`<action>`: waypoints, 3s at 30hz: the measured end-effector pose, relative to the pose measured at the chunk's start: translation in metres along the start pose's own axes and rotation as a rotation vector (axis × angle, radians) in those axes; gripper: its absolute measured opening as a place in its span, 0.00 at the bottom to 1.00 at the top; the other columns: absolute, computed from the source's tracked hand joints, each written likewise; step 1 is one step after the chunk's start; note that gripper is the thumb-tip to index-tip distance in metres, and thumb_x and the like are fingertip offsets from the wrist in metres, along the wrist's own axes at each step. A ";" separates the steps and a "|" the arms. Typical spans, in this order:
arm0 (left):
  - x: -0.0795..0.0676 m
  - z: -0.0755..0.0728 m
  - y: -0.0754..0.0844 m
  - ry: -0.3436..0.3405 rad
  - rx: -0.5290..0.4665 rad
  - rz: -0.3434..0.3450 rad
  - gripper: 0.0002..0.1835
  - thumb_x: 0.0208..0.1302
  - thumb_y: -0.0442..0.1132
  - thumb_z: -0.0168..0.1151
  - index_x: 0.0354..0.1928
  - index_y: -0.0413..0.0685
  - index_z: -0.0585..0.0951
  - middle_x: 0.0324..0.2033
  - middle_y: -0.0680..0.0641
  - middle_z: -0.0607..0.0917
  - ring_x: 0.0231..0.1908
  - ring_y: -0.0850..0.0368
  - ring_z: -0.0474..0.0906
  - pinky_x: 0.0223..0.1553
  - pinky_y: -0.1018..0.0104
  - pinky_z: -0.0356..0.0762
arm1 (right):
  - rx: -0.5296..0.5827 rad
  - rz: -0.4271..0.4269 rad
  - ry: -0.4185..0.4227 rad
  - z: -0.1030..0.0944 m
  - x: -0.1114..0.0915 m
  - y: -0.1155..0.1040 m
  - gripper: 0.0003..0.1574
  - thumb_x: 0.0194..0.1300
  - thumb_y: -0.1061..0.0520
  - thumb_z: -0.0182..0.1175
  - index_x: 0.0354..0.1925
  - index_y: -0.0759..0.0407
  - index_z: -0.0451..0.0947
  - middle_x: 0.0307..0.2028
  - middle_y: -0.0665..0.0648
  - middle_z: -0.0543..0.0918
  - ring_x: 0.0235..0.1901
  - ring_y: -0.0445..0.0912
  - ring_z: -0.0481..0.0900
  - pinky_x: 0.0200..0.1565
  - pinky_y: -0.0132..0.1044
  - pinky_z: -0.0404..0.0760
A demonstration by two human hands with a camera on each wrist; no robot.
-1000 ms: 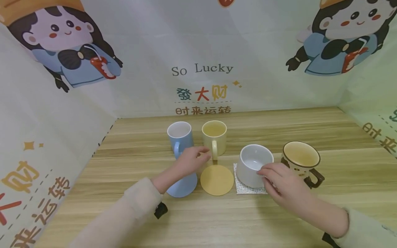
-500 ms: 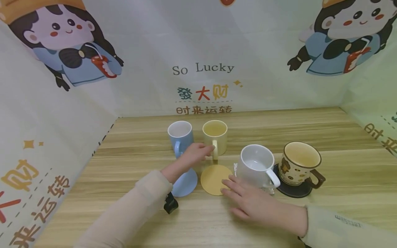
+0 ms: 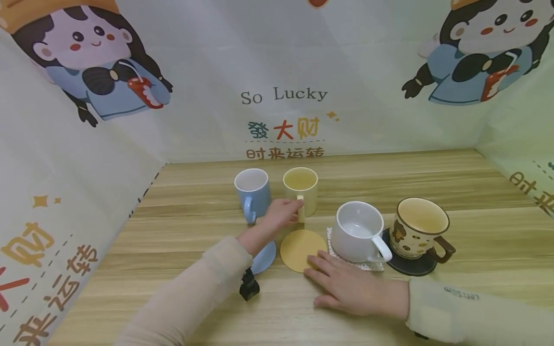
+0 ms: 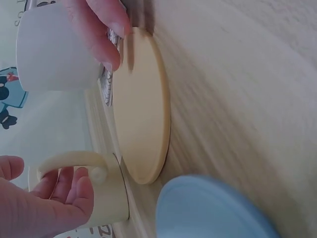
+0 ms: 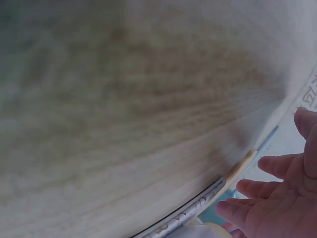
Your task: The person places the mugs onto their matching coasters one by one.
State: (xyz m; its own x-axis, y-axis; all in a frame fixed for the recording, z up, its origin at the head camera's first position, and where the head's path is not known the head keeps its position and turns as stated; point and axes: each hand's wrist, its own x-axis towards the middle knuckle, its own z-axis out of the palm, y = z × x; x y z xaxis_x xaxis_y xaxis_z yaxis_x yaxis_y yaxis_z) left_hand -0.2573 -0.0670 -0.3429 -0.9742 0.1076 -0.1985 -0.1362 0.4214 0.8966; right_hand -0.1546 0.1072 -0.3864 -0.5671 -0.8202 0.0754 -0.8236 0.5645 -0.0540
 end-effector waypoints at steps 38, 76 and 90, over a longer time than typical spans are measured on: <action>0.016 0.049 -0.013 0.245 -0.453 0.025 0.12 0.62 0.39 0.43 0.21 0.46 0.69 0.15 0.53 0.68 0.19 0.63 0.63 0.20 0.73 0.61 | 0.087 0.055 -0.105 0.002 0.002 0.004 0.36 0.66 0.38 0.46 0.62 0.60 0.65 0.64 0.65 0.62 0.64 0.61 0.59 0.61 0.50 0.62; 0.013 0.031 -0.013 0.325 -0.414 0.052 0.16 0.59 0.41 0.44 0.13 0.52 0.62 0.11 0.55 0.62 0.11 0.63 0.55 0.13 0.73 0.54 | 0.048 0.025 -0.079 0.001 0.003 0.004 0.37 0.67 0.36 0.43 0.61 0.61 0.66 0.63 0.65 0.64 0.62 0.61 0.61 0.60 0.50 0.64; 0.005 0.021 -0.014 0.282 -0.460 -0.002 0.15 0.55 0.38 0.45 0.11 0.53 0.61 0.08 0.57 0.61 0.11 0.64 0.55 0.14 0.71 0.57 | 0.042 0.014 -0.058 0.002 0.002 0.005 0.37 0.66 0.37 0.44 0.61 0.61 0.66 0.62 0.66 0.65 0.61 0.62 0.62 0.60 0.50 0.64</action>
State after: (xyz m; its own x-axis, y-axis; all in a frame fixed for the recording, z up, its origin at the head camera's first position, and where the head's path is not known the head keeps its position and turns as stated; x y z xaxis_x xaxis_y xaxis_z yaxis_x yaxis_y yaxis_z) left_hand -0.2565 -0.0538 -0.3644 -0.9758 -0.1655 -0.1430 -0.1411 -0.0236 0.9897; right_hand -0.1599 0.1080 -0.3889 -0.5769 -0.8166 0.0168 -0.8139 0.5730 -0.0964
